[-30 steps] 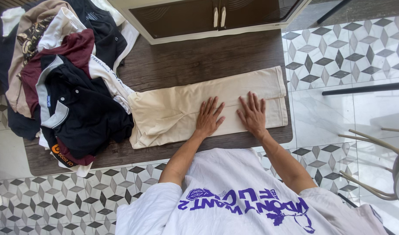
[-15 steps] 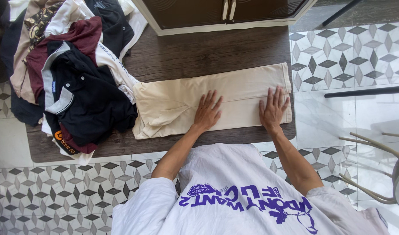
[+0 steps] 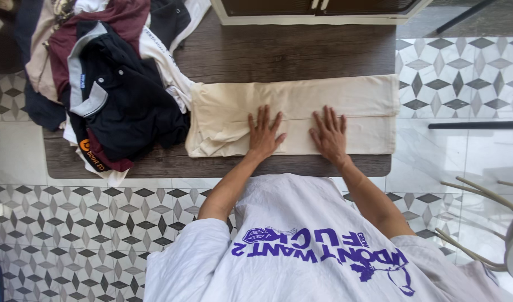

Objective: The person picks up a light-colored shirt from a pile of clothes, spreads it flat on a table, and folds the sides and bottom inward until it is a compact rectangle.

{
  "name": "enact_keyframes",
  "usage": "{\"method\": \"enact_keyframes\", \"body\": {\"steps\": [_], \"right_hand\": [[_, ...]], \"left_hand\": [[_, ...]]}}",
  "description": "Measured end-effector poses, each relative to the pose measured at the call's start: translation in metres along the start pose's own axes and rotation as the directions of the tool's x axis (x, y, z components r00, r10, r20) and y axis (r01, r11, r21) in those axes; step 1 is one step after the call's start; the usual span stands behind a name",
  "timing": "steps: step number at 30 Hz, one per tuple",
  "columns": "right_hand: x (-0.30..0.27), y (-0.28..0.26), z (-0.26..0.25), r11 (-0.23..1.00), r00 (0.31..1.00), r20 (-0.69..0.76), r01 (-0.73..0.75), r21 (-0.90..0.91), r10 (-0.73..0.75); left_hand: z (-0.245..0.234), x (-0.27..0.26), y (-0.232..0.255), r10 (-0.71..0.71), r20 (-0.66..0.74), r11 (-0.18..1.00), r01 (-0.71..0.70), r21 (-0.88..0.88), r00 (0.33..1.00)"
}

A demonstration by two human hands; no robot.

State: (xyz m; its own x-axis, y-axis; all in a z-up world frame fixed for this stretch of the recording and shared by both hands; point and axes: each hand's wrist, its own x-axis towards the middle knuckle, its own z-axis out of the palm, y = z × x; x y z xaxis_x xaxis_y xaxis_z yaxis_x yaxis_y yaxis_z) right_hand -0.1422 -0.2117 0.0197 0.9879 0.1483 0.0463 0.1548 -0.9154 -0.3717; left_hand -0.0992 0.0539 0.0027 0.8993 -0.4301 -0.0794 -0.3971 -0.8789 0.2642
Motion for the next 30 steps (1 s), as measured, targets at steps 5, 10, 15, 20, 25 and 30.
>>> {"method": "enact_keyframes", "body": {"steps": [5, 10, 15, 20, 25, 30], "right_hand": [[-0.004, 0.040, -0.011, 0.998, 0.999, 0.018, 0.031, -0.049, -0.030], [-0.012, 0.070, -0.034, 1.000, 0.999, 0.027, -0.025, -0.005, 0.025], [-0.014, 0.079, -0.033, 0.997, 0.996, -0.049, -0.081, -0.015, 0.080], [0.014, 0.059, -0.017, 0.997, 0.980, -0.182, -0.082, 0.015, 0.083], [0.044, 0.021, -0.010, 0.999, 0.992, -0.123, 0.037, 0.039, -0.032], [0.059, 0.006, 0.000, 1.000, 0.999, -0.030, 0.013, 0.010, -0.013]], "left_hand": [[-0.004, 0.019, 0.034, 0.007, 0.191, 1.000, -0.004, -0.016, 0.982], [0.007, 0.037, 0.027, 0.126, 0.155, 0.977, -0.096, -0.189, 0.980], [-0.021, 0.066, -0.054, 0.036, -0.206, 0.999, -0.043, -0.032, 0.978], [-0.078, 0.063, -0.148, -0.242, -0.261, 0.967, 0.211, -0.141, 0.935], [-0.058, 0.059, -0.214, -0.125, 0.025, 0.826, 0.118, -0.552, 0.992], [-0.053, 0.060, -0.213, -0.174, 0.116, 0.685, 0.205, -0.699, 0.978]]}}
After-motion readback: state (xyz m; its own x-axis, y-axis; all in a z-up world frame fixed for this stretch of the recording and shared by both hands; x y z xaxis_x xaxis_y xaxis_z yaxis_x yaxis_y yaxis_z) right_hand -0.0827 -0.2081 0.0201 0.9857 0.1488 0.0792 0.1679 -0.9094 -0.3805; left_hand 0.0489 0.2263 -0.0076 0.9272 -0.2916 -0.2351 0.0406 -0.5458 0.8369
